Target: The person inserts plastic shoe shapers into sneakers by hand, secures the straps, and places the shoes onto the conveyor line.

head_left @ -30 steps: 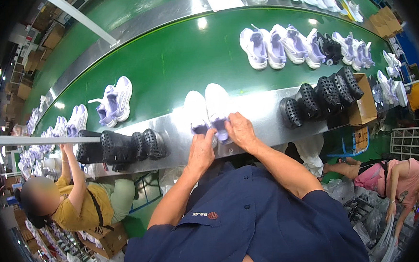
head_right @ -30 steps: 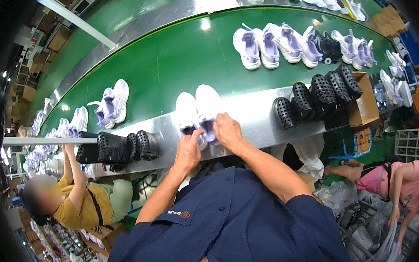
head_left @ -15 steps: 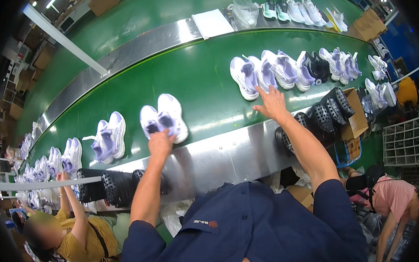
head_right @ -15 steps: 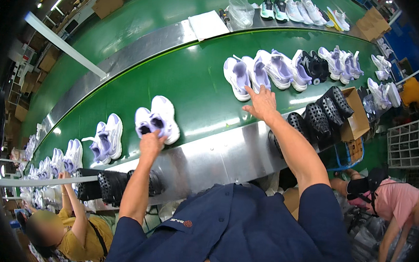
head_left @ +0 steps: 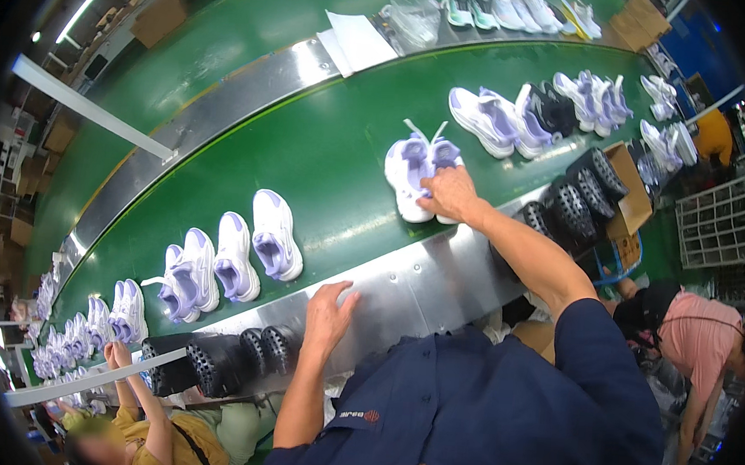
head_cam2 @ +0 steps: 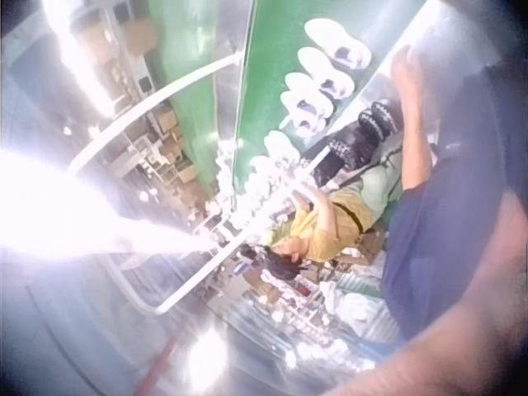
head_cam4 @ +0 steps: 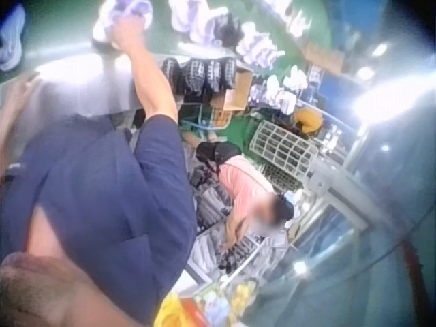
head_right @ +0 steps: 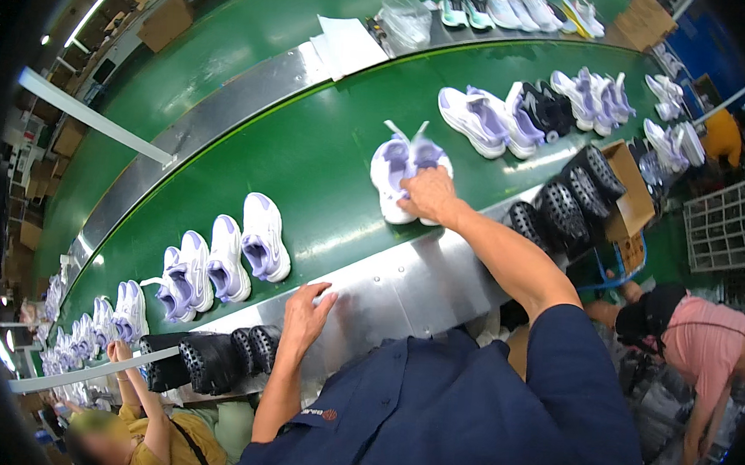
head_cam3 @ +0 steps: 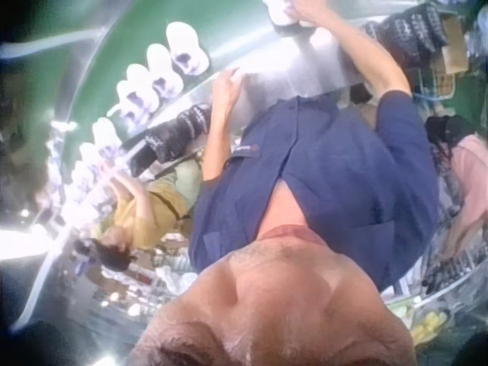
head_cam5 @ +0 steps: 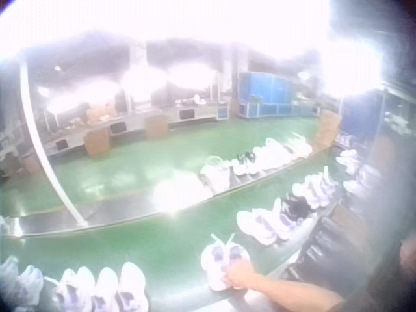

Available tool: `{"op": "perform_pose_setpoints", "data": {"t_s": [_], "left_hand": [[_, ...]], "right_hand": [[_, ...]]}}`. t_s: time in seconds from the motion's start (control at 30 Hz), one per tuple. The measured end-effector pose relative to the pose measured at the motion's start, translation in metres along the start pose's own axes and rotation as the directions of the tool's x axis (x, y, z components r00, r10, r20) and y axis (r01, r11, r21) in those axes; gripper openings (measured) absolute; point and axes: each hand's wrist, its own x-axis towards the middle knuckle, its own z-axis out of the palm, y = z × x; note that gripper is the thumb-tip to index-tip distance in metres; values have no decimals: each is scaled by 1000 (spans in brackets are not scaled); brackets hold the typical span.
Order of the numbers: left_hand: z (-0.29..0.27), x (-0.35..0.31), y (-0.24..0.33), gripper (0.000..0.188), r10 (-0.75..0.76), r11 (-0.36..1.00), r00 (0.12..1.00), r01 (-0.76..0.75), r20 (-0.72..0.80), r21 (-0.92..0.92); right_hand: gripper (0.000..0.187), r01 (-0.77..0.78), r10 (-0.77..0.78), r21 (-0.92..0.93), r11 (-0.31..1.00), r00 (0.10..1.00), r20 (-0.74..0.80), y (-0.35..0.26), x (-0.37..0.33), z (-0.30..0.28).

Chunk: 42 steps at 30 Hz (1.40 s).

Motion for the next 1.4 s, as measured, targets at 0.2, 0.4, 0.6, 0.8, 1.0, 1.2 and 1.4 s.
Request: {"op": "perform_pose_setpoints", "data": {"t_s": [0.2, 0.4, 0.6, 0.8, 1.0, 1.2, 1.4], "left_hand": [[38, 42, 22, 86, 75, 997, 993, -77, -90, -25], [30, 43, 41, 104, 36, 858, 920, 171, 389, -484], [10, 28, 75, 80, 9, 988, 999, -1, 48, -157], [75, 43, 98, 32, 273, 743, 957, -273, 96, 611], [96, 59, 86, 22, 292, 851, 955, -286, 56, 440], [106, 76, 91, 19, 356, 867, 924, -383, 141, 319], [119, 77, 92, 13, 406, 852, 868, -473, 287, 224]], "right_hand": [[29, 365, -321, 103, 925, 899, -300, -71, -128, 23], [30, 373, -278, 205, 905, 882, -380, -89, -187, 43], [42, -404, 527, 339, 850, 619, -583, 25, -263, -73], [43, -569, 459, -10, 822, 673, -579, 99, -265, -69], [34, -392, 291, -15, 920, 706, -646, 75, -267, -104], [35, -141, 198, 353, 925, 971, -132, -26, -256, -49], [34, -214, 288, 272, 938, 918, -273, -55, -226, -7]]}}
